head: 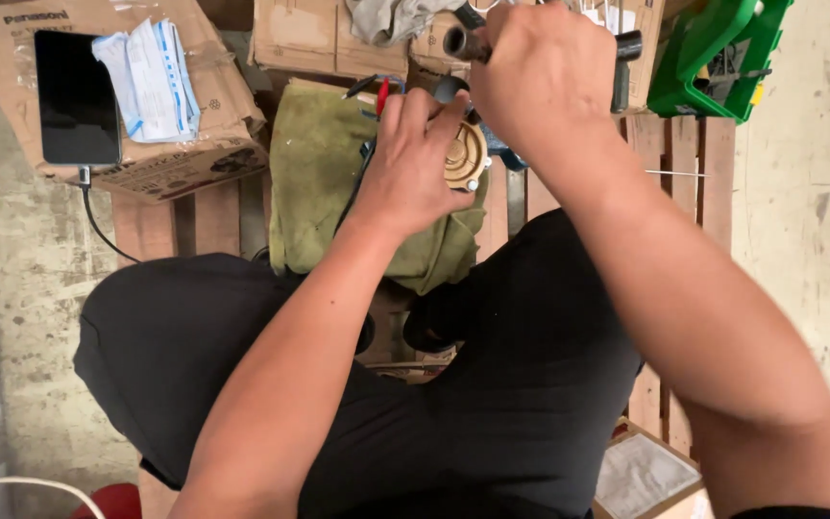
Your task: Tightening bolts on a small blue pump using a wrench while sitting on a pallet in a warehouse.
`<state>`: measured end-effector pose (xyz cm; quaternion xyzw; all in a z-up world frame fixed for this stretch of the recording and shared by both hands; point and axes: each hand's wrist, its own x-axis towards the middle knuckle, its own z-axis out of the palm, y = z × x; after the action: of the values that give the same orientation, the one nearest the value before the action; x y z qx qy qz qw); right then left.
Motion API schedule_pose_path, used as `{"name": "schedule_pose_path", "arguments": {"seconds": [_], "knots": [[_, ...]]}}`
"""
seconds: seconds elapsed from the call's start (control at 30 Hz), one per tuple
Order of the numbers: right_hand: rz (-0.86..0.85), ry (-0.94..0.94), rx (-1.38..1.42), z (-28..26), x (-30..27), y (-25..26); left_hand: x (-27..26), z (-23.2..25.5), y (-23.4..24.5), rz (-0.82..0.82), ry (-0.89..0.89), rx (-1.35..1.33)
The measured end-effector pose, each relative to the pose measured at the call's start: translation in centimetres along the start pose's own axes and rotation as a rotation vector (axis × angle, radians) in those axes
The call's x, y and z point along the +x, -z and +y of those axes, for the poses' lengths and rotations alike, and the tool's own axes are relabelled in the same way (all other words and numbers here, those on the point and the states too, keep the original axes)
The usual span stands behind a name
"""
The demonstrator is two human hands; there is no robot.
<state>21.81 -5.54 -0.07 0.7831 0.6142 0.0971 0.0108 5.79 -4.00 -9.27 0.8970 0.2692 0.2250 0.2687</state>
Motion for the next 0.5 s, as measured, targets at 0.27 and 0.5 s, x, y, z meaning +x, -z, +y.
{"name": "schedule_pose_path", "arguments": {"seconds": [0.27,0.5], "knots": [[0.038,-0.066,0.015,-0.7,0.4,0.8,-0.2,-0.2,-0.4,0.041,0.003,0.026],[-0.078,0.588,0.365,4.5,-4.1,6.3,-0.5,-1.3,-0.5,0.147,-0.145,-0.020]]}}
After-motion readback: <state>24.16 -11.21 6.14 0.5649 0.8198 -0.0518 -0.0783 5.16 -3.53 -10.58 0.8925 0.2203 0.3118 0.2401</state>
